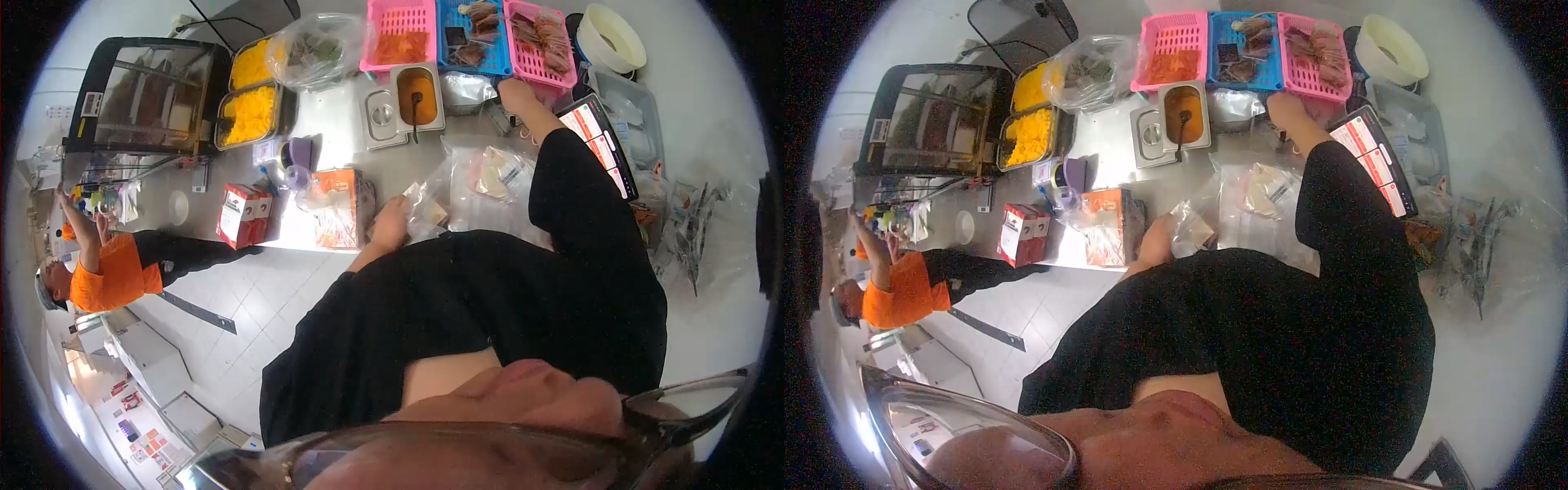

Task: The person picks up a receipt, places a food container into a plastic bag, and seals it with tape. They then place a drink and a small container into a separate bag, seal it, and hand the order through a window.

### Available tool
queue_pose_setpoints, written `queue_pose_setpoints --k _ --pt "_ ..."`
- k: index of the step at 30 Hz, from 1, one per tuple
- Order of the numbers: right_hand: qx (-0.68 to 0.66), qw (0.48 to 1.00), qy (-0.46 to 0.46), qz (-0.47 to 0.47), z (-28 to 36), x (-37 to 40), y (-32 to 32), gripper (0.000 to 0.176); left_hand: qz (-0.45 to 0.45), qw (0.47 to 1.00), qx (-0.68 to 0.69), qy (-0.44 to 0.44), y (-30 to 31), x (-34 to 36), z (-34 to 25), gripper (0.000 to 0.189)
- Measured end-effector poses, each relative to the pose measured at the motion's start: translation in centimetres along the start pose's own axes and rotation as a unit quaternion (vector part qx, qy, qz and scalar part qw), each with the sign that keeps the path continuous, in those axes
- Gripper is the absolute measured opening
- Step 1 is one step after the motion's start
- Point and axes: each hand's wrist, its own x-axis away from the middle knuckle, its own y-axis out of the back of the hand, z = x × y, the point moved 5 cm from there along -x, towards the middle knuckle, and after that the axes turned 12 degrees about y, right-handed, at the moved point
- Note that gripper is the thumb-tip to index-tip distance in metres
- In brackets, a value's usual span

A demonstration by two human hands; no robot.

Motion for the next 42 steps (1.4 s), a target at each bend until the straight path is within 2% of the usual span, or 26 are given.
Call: queue_pose_setpoints --k 4,7,9,10,12,13,14,15,18,20,21,23,24,26,28,29,30,32,35,37,38,40,41,42 --pt "0.042 0.996 0.011 0.079 0.3 0.6 -0.7 0.02 0.001 0.987 -0.046 -0.154 -0.9 -0.5 1.5 0.031" --pt "0.028 0.999 -0.014 0.005 0.2 0.1 -1.1 0.017 0.044 0.978 -0.063 -0.195 -0.1 -0.7 1.2 0.035" --pt "0.014 1.0 -0.007 0.0 -1.0 0.4 -0.9 0.014 0.081 0.976 -0.053 -0.192 0.6 -0.7 1.2 0.035" --pt "0.006 1.0 -0.004 -0.002 -1.5 0.7 -0.7 0.013 0.076 0.971 -0.059 -0.218 0.6 -0.7 1.7 0.032" --pt "-0.054 0.995 -0.043 -0.075 -2.6 2.4 -0.1 0.014 0.069 0.956 -0.071 -0.275 0.5 -0.6 2.5 0.026" --pt "-0.082 0.988 -0.065 -0.112 -2.9 3.4 0.2 0.015 0.079 0.952 -0.106 -0.275 1.2 0.0 1.9 0.028" --pt "-0.195 0.962 -0.143 -0.126 -3.5 4.3 -0.2 0.02 0.088 0.947 -0.14 -0.275 1.9 0.6 1.2 0.029" --pt "-0.219 0.947 -0.165 -0.166 -3.6 5.2 0.1 0.02 0.092 0.941 -0.174 -0.275 2.5 1.1 0.5 0.03" --pt "-0.3 0.884 -0.221 -0.284 -3.6 7.4 1.0 0.021 0.053 0.948 -0.151 -0.275 3.3 2.4 0.0 0.026" --pt "-0.363 0.823 -0.26 -0.35 -3.5 8.6 1.5 0.02 0.071 0.966 -0.038 -0.245 0.8 1.2 3.1 0.025" --pt "-0.467 0.777 -0.229 -0.354 -1.9 9.3 2.8 0.02 0.081 0.97 0.018 -0.227 -0.2 0.6 4.3 0.024" --pt "-0.656 0.651 -0.158 -0.348 4.6 10.7 7.1 0.02 0.092 0.969 0.099 -0.206 1.9 1.3 3.5 0.023" --pt "-0.667 0.656 -0.147 -0.321 7.6 11.0 7.0 0.019 0.097 0.967 0.138 -0.192 2.8 1.4 3.5 0.023" --pt "-0.696 0.659 -0.129 -0.255 14.9 12.0 5.0 0.019 0.152 0.941 0.22 -0.205 0.7 0.4 5.4 0.025" --pt "-0.682 0.682 -0.157 -0.213 23.7 13.6 2.8 0.017 0.144 0.93 0.19 -0.281 0.9 0.9 5.6 0.028" --pt "-0.685 0.686 -0.176 -0.17 27.8 14.0 1.0 0.018 0.108 0.921 0.118 -0.356 2.5 2.2 4.0 0.03" --pt "-0.685 0.69 -0.193 -0.128 30.7 14.3 -1.4 0.018 0.157 0.929 0.16 -0.295 3.0 2.7 3.7 0.03" --pt "-0.676 0.704 -0.163 -0.143 33.5 14.8 -6.4 0.02 0.244 0.923 0.24 -0.177 3.5 3.2 3.1 0.028" --pt "-0.678 0.713 -0.063 -0.169 34.1 15.3 -8.6 0.015 0.19 0.963 0.173 -0.078 4.9 3.5 3.1 0.025" --pt "-0.682 0.703 0.03 -0.198 34.2 15.5 -8.9 0.015 0.015 0.957 0.062 -0.282 5.2 3.7 2.7 0.024" --pt "-0.628 0.757 0.039 -0.178 34.3 15.7 -8.8 0.018 -0.074 0.923 0.006 -0.378 5.0 4.0 2.5 0.023" --pt "-0.506 0.85 0.058 -0.134 34.5 16.1 -6.0 0.023 0.014 0.924 -0.047 -0.378 4.4 3.3 2.7 0.021" --pt "-0.468 0.862 0.112 -0.157 34.7 16.4 -4.5 0.025 0.056 0.922 -0.074 -0.377 4.1 3.0 2.8 0.021" --pt "-0.429 0.87 0.165 -0.178 35.0 16.8 -3.4 0.026 0.062 0.922 -0.063 -0.377 4.4 3.0 2.6 0.02"
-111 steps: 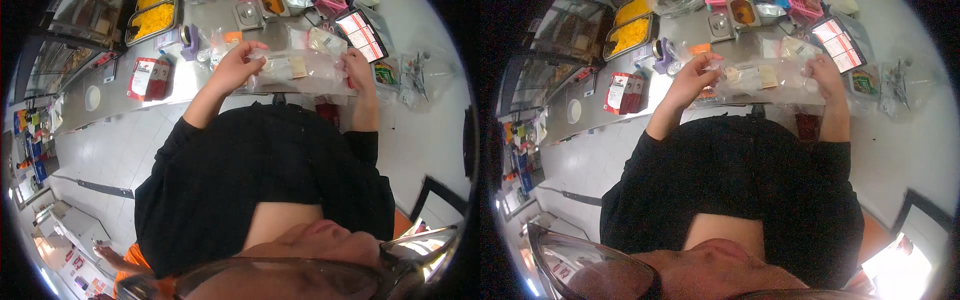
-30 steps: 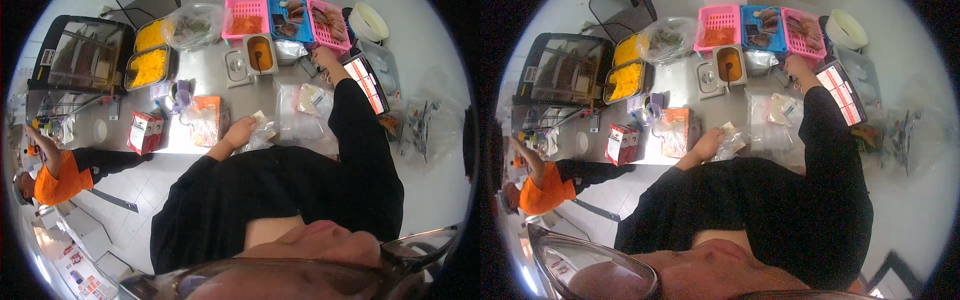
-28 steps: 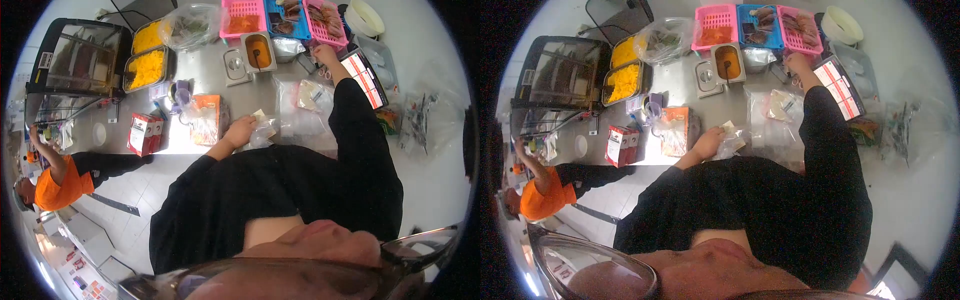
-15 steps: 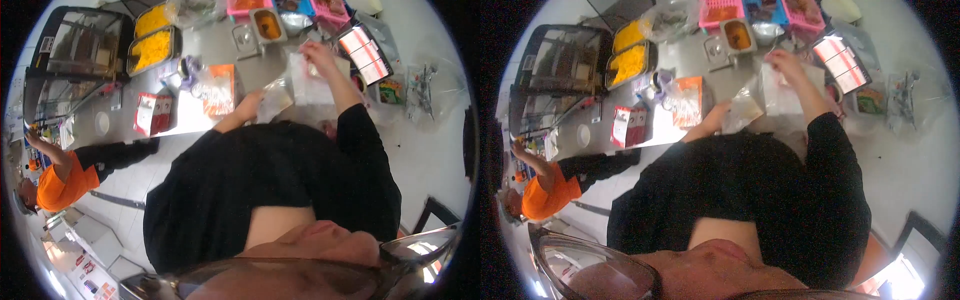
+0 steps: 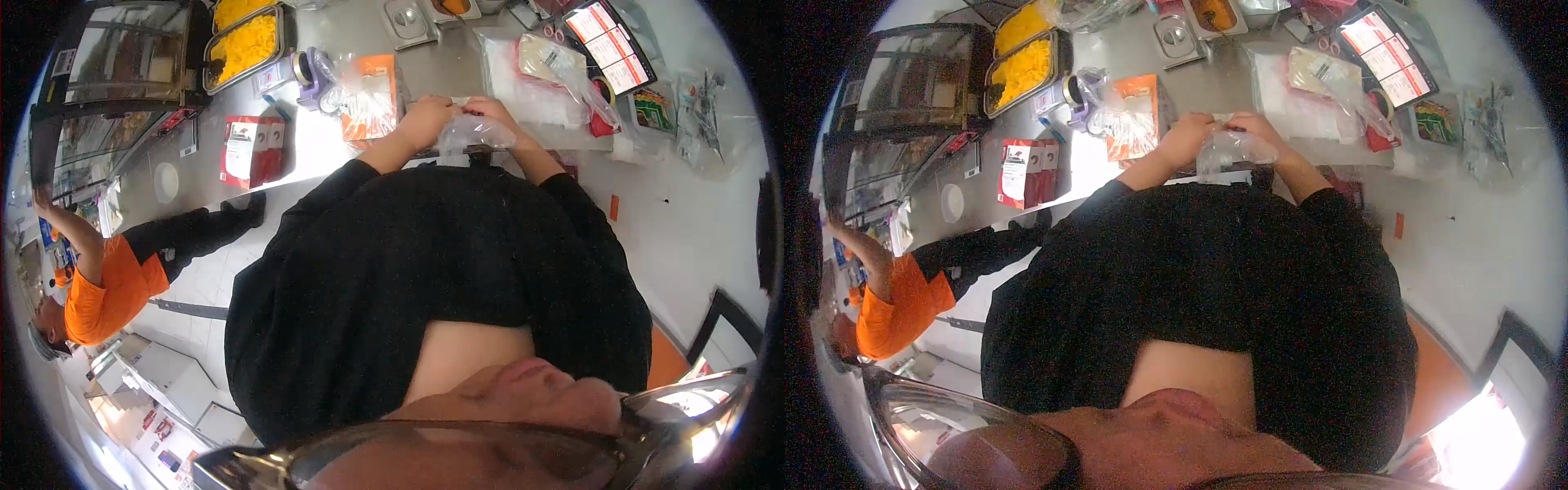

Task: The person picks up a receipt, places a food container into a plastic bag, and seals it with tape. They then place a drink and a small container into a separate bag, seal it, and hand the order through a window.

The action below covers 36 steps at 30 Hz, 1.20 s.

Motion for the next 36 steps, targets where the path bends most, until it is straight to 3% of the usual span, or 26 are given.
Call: queue_pose_setpoints --k 1,4,7,11,13,14,17,21,23,26,29,30,32,36 --pt "0.032 0.997 0.062 0.014 0.9 -0.1 0.1 0.028 -0.001 1.0 0.012 -0.001 0.3 -0.1 -0.1 0.02" --pt "0.09 0.987 0.12 -0.064 1.8 0.3 0.1 0.031 -0.004 0.999 0.038 -0.014 -0.2 -0.2 0.7 0.02" --pt "0.077 0.996 0.051 0.006 1.9 -0.4 0.0 0.03 -0.014 0.999 0.021 -0.036 -0.7 -0.1 0.7 0.021" --pt "0.037 0.999 -0.009 0.008 -0.7 -0.7 -0.3 0.022 -0.054 0.997 0.011 -0.059 0.4 0.2 -0.1 0.023" --pt "-0.033 0.999 -0.01 -0.039 -1.1 -0.4 -0.4 0.018 -0.007 0.997 0.08 -0.001 -0.4 0.1 1.3 0.023" --pt "0.013 0.997 -0.036 -0.061 -1.3 0.0 -0.4 0.016 0.017 0.993 0.115 0.028 -0.9 0.0 1.8 0.023" --pt "0.115 0.978 -0.102 -0.137 1.7 0.2 -1.2 0.013 -0.025 0.987 0.052 0.148 -1.6 -0.4 1.8 0.022" --pt "0.195 0.94 -0.108 -0.26 2.5 1.3 -3.4 0.012 -0.13 0.872 0.231 0.412 -2.2 -0.2 3.0 0.034" --pt "0.22 0.928 -0.074 -0.293 3.0 1.1 -3.5 0.014 -0.059 0.885 0.194 0.42 -3.2 -1.0 3.8 0.035" --pt "0.159 0.935 -0.159 -0.274 1.6 1.5 -3.7 0.014 0.01 0.904 0.183 0.386 -4.2 -1.6 3.3 0.033" --pt "-0.041 0.927 -0.193 -0.318 -1.6 2.9 -4.7 0.014 0.054 0.899 0.233 0.367 -3.9 -1.6 3.8 0.025" --pt "-0.108 0.918 -0.187 -0.333 -3.0 3.7 -5.3 0.014 0.038 0.906 0.233 0.352 -4.0 -1.6 4.1 0.024" --pt "-0.034 0.933 -0.206 -0.292 -2.5 3.6 -4.7 0.013 0.027 0.915 0.243 0.32 -4.1 -1.3 4.8 0.023" --pt "-0.084 0.925 -0.268 -0.255 -3.8 4.1 -4.2 0.019 0.03 0.927 0.242 0.286 -3.2 -0.8 4.4 0.021"
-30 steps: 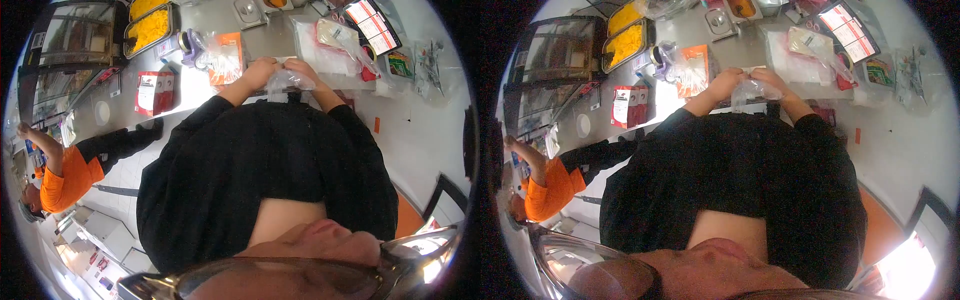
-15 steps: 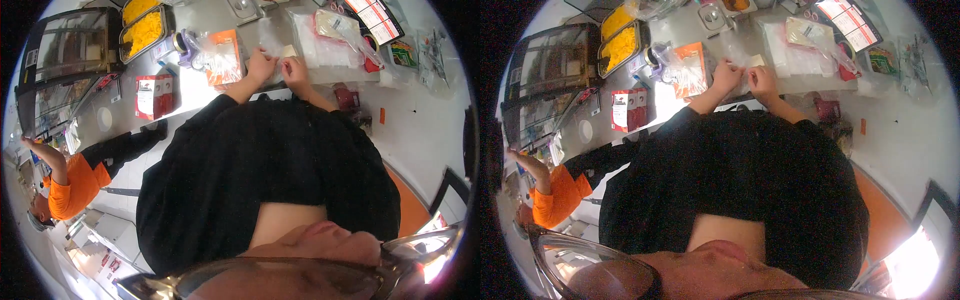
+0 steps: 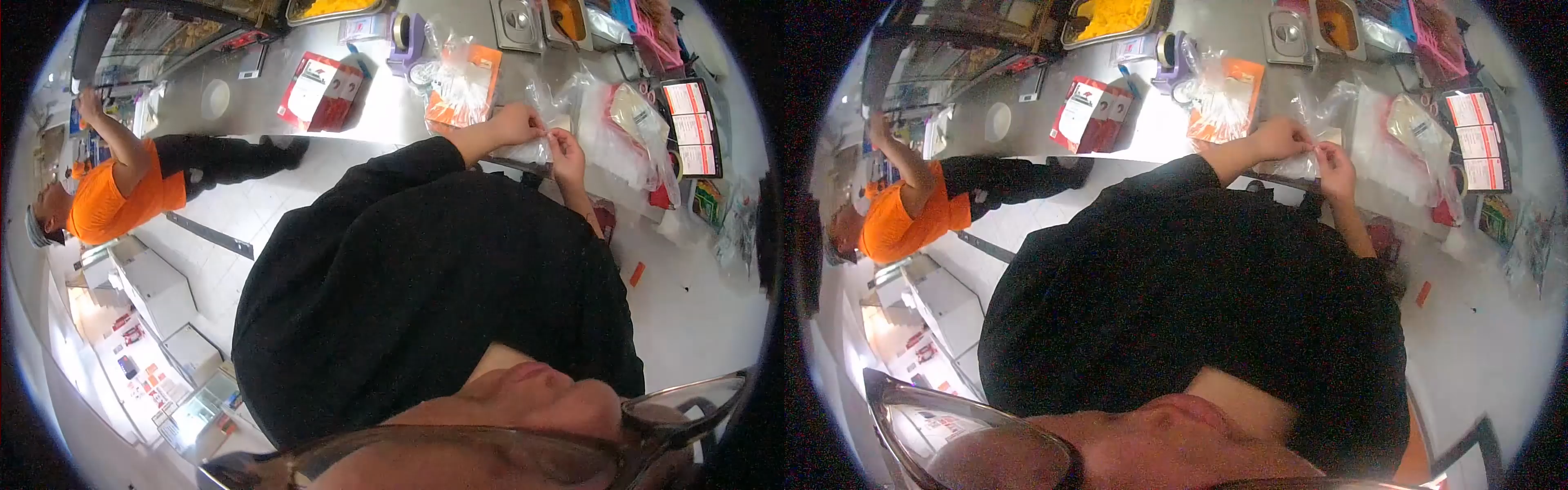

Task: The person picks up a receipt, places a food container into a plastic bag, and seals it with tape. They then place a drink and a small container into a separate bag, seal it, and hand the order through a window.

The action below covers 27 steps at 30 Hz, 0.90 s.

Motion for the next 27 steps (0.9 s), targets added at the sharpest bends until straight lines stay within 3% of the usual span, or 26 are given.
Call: queue_pose_setpoints --k 3,10,12,14,15,17,20,24,27 --pt "-0.072 0.997 0.005 0.004 0.6 0.0 0.0 0.019 -0.016 0.999 -0.03 -0.017 0.0 0.6 -0.4 0.024" --pt "-0.016 1.0 0.021 0.003 1.2 -0.5 0.4 0.02 -0.02 0.994 -0.028 -0.107 -0.8 0.2 0.3 0.018" --pt "0.042 0.999 0.003 0.026 2.1 -0.2 0.2 0.022 -0.008 0.995 0.005 -0.097 -1.1 0.2 0.6 0.015" --pt "0.094 0.994 0.046 0.041 3.4 -0.2 0.2 0.024 0.001 0.994 0.016 -0.104 -1.1 0.2 0.5 0.014" --pt "0.065 0.997 0.033 0.022 2.9 -0.3 0.5 0.024 -0.001 0.994 0.008 -0.113 -1.0 0.2 0.5 0.014" --pt "0.002 1.0 0.014 -0.013 1.3 -0.5 0.7 0.024 0.014 0.996 0.012 -0.092 -0.8 0.3 0.3 0.015" --pt "0.067 0.996 0.059 0.009 1.6 -0.5 0.6 0.025 0.016 0.997 -0.026 -0.069 -0.3 1.1 -0.4 0.016" --pt "0.059 0.996 0.037 0.061 2.4 -0.7 0.4 0.025 0.023 0.997 -0.049 -0.056 -0.3 1.0 -0.5 0.022" --pt "-0.012 0.994 -0.044 0.104 3.3 -1.0 0.5 0.026 0.006 0.999 -0.037 -0.021 0.1 1.2 -0.3 0.028"
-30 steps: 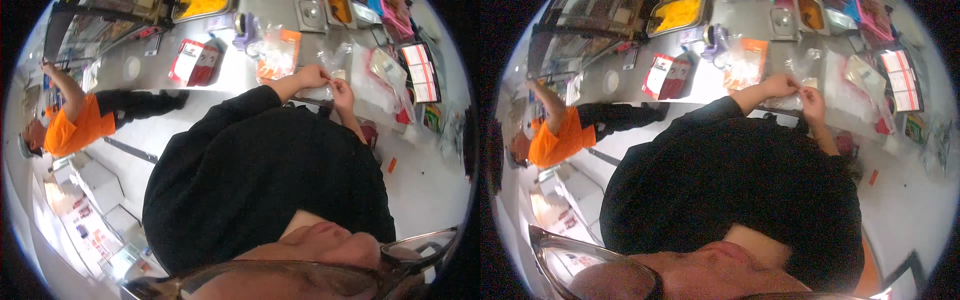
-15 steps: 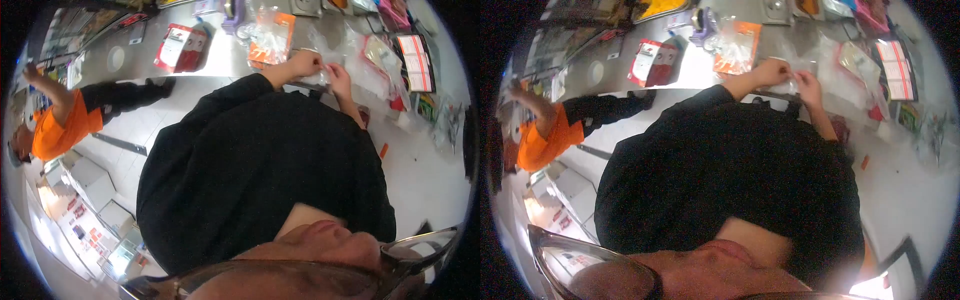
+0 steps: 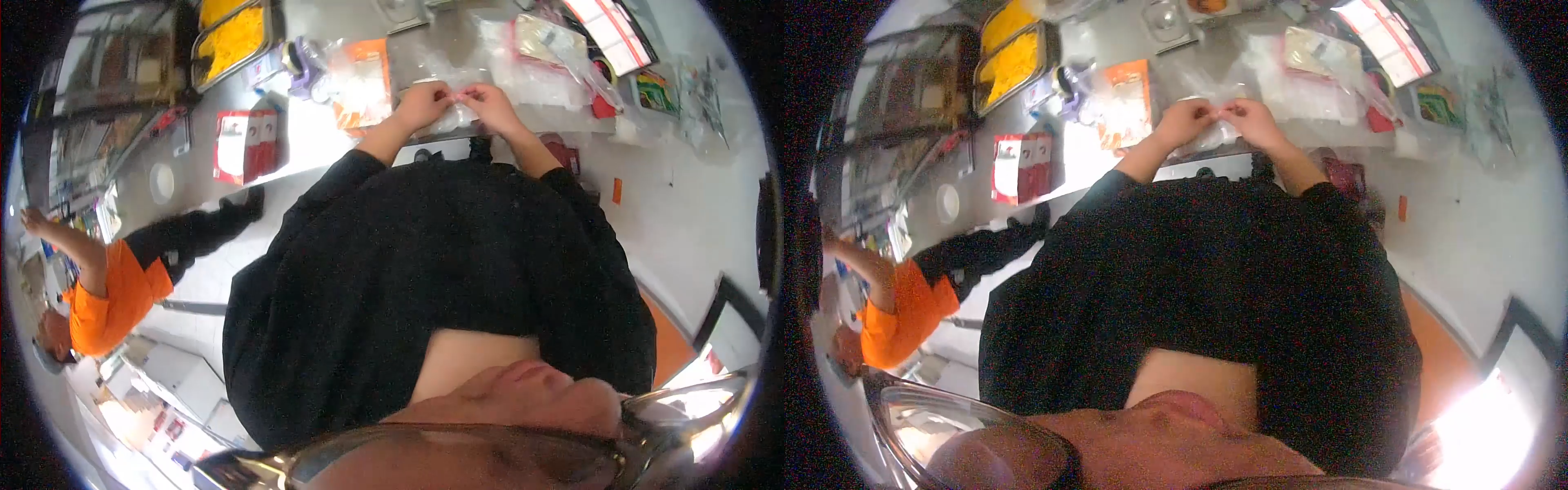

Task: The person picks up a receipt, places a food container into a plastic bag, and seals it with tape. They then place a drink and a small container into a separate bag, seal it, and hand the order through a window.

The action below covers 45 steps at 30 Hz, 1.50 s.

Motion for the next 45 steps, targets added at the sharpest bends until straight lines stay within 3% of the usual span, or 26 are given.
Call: queue_pose_setpoints --k 3,4,5,6,8,11,12,13,14,15,17,19,20,21,24,25,28,31,32,33,34,35,38,41,44,45 --pt "0.104 0.993 0.05 0.026 2.4 0.1 0.8 0.026 -0.023 1.0 0.005 -0.001 0.1 0.5 -1.4 0.033" --pt "0.081 0.996 0.042 0.018 1.5 0.1 0.9 0.026 -0.019 0.998 0.057 -0.011 -0.8 -0.5 0.2 0.029" --pt "0.038 0.998 0.054 0.015 0.9 0.4 0.8 0.027 -0.029 0.999 0.024 0.031 -0.8 -0.7 0.4 0.023" --pt "0.032 0.998 0.054 0.012 0.1 1.0 1.1 0.027 -0.074 0.997 0.026 0.008 -0.8 -0.9 0.7 0.019" --pt "0.017 0.998 0.058 0.015 -0.2 2.6 1.4 0.029 -0.077 0.996 -0.032 0.03 -1.0 -0.9 0.2 0.02" --pt "0.041 0.996 0.08 -0.003 0.1 7.4 7.2 0.031 -0.109 0.992 -0.062 0.008 -0.9 0.0 -1.2 0.019" --pt "0.053 0.987 -0.03 -0.148 -2.7 9.5 11.0 0.029 -0.117 0.992 -0.051 -0.001 -0.8 0.3 -1.5 0.017" --pt "0.104 0.938 0.019 -0.329 -5.7 11.7 16.3 0.015 -0.126 0.991 -0.039 -0.009 -0.9 0.6 -1.7 0.016" --pt "0.058 0.87 0.026 -0.489 -7.3 13.9 21.3 0.012 -0.136 0.99 -0.026 -0.014 -1.1 0.8 -1.9 0.015" --pt "0.197 0.822 -0.008 -0.534 -6.7 16.1 26.1 0.016 -0.153 0.987 -0.017 -0.043 -1.3 0.8 -1.9 0.014" --pt "0.439 0.702 0.095 -0.552 -7.5 16.5 32.7 0.022 -0.185 0.978 -0.003 -0.098 -1.7 1.0 -1.4 0.011" --pt "0.305 0.862 0.003 -0.406 -10.8 13.3 35.6 0.025 -0.212 0.969 -0.03 -0.123 -1.8 1.4 -1.9 0.01" --pt "0.229 0.918 -0.04 -0.32 -12.2 12.2 36.5 0.028 -0.226 0.964 -0.043 -0.136 -1.7 1.5 -2.4 0.009" --pt "0.122 0.946 -0.154 -0.256 -10.4 11.5 36.0 0.027 -0.233 0.96 -0.064 -0.139 -1.7 1.6 -2.6 0.009" --pt "0.031 0.95 -0.261 -0.17 -10.0 11.3 36.7 0.024 -0.227 0.967 -0.055 -0.105 -2.3 0.9 -1.1 0.009" --pt "-0.093 0.97 -0.144 -0.173 -10.6 11.7 36.9 0.022 -0.219 0.973 -0.008 -0.071 -2.4 1.1 -1.1 0.009" --pt "-0.063 0.98 -0.046 -0.182 -16.5 16.4 38.2 0.024 -0.241 0.963 -0.076 -0.093 -2.1 1.4 -2.5 0.009" --pt "0.224 0.907 0.11 -0.339 -12.2 17.0 34.7 0.023 -0.236 0.968 -0.054 -0.061 -2.5 0.8 -2.2 0.01" --pt "0.219 0.898 0.027 -0.381 -13.9 17.5 34.9 0.022 -0.235 0.969 -0.049 -0.061 -2.6 1.0 -2.3 0.01" --pt "0.212 0.881 -0.051 -0.419 -16.1 17.3 35.2 0.022 -0.211 0.975 -0.063 0.009 -2.6 0.8 -2.0 0.01" --pt "0.205 0.857 -0.124 -0.456 -16.2 16.7 35.8 0.023 -0.212 0.976 -0.058 0.001 -2.6 0.6 -1.7 0.01" --pt "0.184 0.854 -0.055 -0.484 -15.0 16.7 36.1 0.024 -0.215 0.975 -0.052 -0.009 -2.7 0.6 -1.3 0.01" --pt "0.121 0.916 0.005 -0.382 -8.0 14.3 36.3 0.025 -0.225 0.974 -0.024 -0.014 -3.0 0.5 -1.8 0.009" --pt "0.078 0.965 0.044 -0.248 -9.9 11.6 37.0 0.026 -0.231 0.972 -0.036 -0.003 -3.2 0.8 -1.7 0.01" --pt "-0.21 0.96 -0.036 -0.18 -7.9 13.4 37.3 0.023 -0.235 0.97 -0.053 -0.003 -3.0 0.9 -2.9 0.01" --pt "-0.143 0.968 -0.02 -0.205 -8.9 15.1 37.0 0.022 -0.233 0.971 -0.055 -0.004 -3.0 0.9 -2.8 0.01"
